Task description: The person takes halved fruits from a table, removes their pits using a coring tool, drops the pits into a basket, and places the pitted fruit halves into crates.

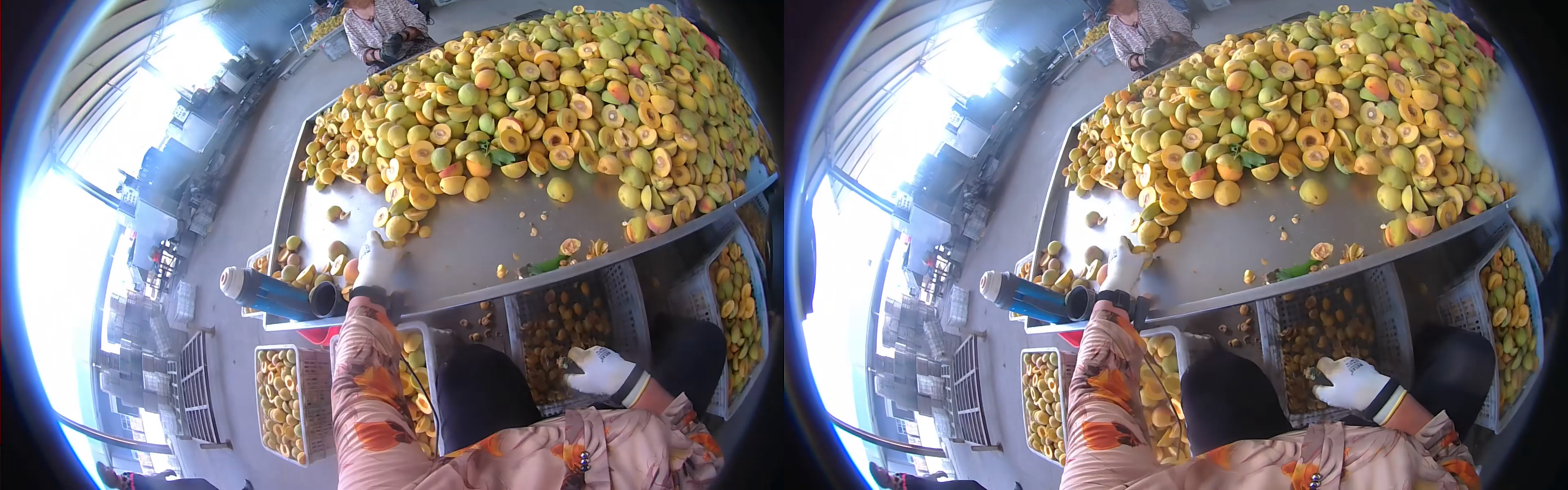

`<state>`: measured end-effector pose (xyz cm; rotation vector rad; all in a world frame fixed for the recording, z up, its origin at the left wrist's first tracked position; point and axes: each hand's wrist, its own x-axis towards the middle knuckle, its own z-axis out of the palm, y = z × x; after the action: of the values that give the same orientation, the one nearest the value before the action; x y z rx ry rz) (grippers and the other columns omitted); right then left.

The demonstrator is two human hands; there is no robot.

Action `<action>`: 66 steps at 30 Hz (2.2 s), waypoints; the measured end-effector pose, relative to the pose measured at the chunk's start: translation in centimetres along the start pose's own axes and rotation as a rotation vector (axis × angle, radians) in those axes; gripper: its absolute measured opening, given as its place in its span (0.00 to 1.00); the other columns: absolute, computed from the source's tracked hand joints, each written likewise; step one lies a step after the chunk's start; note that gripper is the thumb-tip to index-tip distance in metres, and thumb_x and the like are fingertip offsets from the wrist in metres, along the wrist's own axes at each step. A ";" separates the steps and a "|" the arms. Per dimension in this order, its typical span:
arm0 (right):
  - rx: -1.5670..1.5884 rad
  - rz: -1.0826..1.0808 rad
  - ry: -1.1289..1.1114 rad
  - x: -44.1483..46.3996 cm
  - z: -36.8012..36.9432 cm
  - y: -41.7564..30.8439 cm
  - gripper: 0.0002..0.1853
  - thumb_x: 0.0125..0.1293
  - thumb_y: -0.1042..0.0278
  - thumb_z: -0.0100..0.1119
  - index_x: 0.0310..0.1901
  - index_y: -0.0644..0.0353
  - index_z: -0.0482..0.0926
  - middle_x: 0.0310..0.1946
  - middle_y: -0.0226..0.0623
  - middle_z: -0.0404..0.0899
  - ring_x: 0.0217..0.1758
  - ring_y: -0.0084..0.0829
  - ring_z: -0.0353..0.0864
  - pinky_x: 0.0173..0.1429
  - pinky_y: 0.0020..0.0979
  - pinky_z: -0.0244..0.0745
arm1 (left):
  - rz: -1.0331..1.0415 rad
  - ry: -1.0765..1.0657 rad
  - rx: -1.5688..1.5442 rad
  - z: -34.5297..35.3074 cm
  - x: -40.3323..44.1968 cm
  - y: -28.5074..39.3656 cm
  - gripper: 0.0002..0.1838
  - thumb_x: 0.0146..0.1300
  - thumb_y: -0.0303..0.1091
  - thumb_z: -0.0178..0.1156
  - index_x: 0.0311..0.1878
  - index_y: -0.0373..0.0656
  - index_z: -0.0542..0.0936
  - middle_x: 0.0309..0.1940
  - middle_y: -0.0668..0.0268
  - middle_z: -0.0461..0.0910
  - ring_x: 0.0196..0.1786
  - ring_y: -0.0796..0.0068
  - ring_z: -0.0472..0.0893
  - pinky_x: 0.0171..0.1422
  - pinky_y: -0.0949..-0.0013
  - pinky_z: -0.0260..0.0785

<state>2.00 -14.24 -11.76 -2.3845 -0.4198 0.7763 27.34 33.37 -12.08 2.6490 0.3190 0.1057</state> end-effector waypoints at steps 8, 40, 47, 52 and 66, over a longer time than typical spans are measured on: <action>0.175 -0.250 0.319 -1.1 -3.5 -4.6 0.18 0.65 0.58 0.66 0.45 0.64 0.75 0.32 0.58 0.84 0.39 0.61 0.85 0.44 0.52 0.78 | 0.087 -0.124 -1.292 -3.6 -14.2 11.7 0.19 0.64 0.27 0.69 0.58 0.37 0.81 0.43 0.68 0.84 0.42 0.80 0.82 0.48 0.74 0.77; 0.140 -0.540 0.687 -9.4 -1.6 -11.7 0.15 0.65 0.68 0.66 0.47 0.64 0.72 0.30 0.54 0.83 0.36 0.57 0.86 0.37 0.47 0.78 | 0.275 -0.041 -1.359 -3.4 -36.2 24.3 0.29 0.80 0.56 0.51 0.53 0.33 0.81 0.37 0.58 0.86 0.34 0.73 0.82 0.37 0.73 0.75; 0.294 -0.657 0.679 -7.6 1.2 -10.9 0.09 0.70 0.68 0.60 0.46 0.63 0.75 0.28 0.51 0.83 0.30 0.56 0.85 0.32 0.50 0.77 | 0.256 0.082 -1.370 -4.4 -37.8 25.0 0.24 0.80 0.50 0.54 0.51 0.33 0.82 0.33 0.58 0.86 0.32 0.78 0.81 0.32 0.77 0.72; 0.384 -0.593 0.544 -9.9 -1.6 -13.0 0.13 0.67 0.67 0.62 0.48 0.66 0.75 0.35 0.54 0.85 0.38 0.57 0.87 0.40 0.48 0.81 | 0.247 0.085 -1.344 -5.3 -37.7 25.9 0.24 0.80 0.50 0.53 0.49 0.33 0.83 0.32 0.58 0.85 0.30 0.79 0.79 0.29 0.78 0.69; 0.791 -0.568 -0.125 -8.8 -3.6 -10.7 0.19 0.66 0.69 0.62 0.56 0.66 0.74 0.26 0.32 0.76 0.16 0.24 0.74 0.20 0.27 0.69 | 0.206 -0.222 -1.447 -5.6 -36.5 27.3 0.27 0.76 0.52 0.57 0.48 0.30 0.83 0.35 0.53 0.87 0.31 0.70 0.84 0.39 0.68 0.80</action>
<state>-3.84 -11.53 1.05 -1.3916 -0.6544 0.6547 -3.15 3.37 4.70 1.2227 -0.1146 0.0624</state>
